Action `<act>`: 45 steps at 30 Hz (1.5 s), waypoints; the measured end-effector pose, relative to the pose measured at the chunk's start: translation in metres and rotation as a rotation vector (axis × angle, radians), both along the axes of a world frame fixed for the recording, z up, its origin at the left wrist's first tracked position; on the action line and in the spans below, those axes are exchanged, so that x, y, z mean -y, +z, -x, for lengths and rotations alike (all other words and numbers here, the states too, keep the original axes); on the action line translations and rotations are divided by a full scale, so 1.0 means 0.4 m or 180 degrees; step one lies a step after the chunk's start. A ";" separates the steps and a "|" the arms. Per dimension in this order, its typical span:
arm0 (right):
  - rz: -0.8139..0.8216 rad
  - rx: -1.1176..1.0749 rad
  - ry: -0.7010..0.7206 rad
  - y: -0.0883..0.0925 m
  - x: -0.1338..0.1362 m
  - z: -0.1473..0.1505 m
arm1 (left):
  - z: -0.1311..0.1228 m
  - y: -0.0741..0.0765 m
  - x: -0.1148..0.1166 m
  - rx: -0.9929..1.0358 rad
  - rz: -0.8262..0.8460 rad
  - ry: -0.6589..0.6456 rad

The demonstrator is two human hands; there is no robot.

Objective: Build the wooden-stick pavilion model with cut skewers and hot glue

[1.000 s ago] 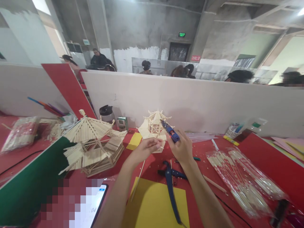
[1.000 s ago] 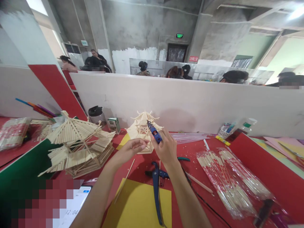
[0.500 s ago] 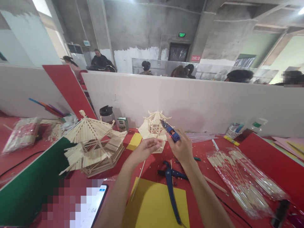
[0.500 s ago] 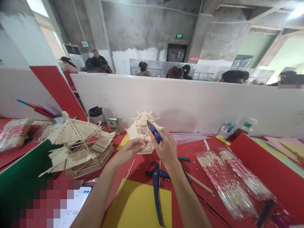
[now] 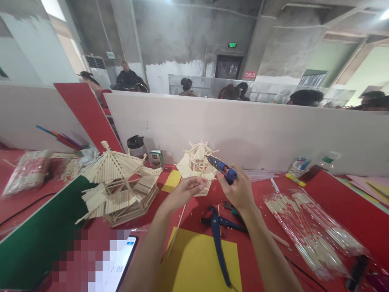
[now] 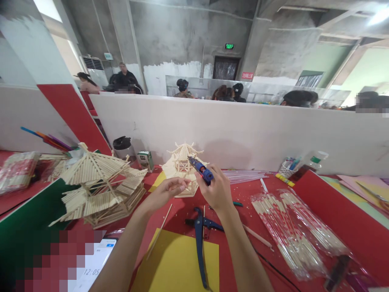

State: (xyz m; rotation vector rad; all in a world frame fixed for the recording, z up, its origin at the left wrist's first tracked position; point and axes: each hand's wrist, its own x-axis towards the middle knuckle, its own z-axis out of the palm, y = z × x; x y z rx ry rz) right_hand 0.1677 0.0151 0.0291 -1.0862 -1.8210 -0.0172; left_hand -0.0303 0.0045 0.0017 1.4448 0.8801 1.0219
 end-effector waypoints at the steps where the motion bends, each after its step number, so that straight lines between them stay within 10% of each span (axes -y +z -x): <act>1: 0.0023 0.0046 -0.0006 -0.001 0.001 0.000 | 0.000 0.000 0.000 0.0009 -0.0014 -0.0010; 45: 0.0050 0.0563 -0.0316 -0.006 0.002 0.002 | -0.001 0.010 0.004 -0.0039 -0.0027 -0.0004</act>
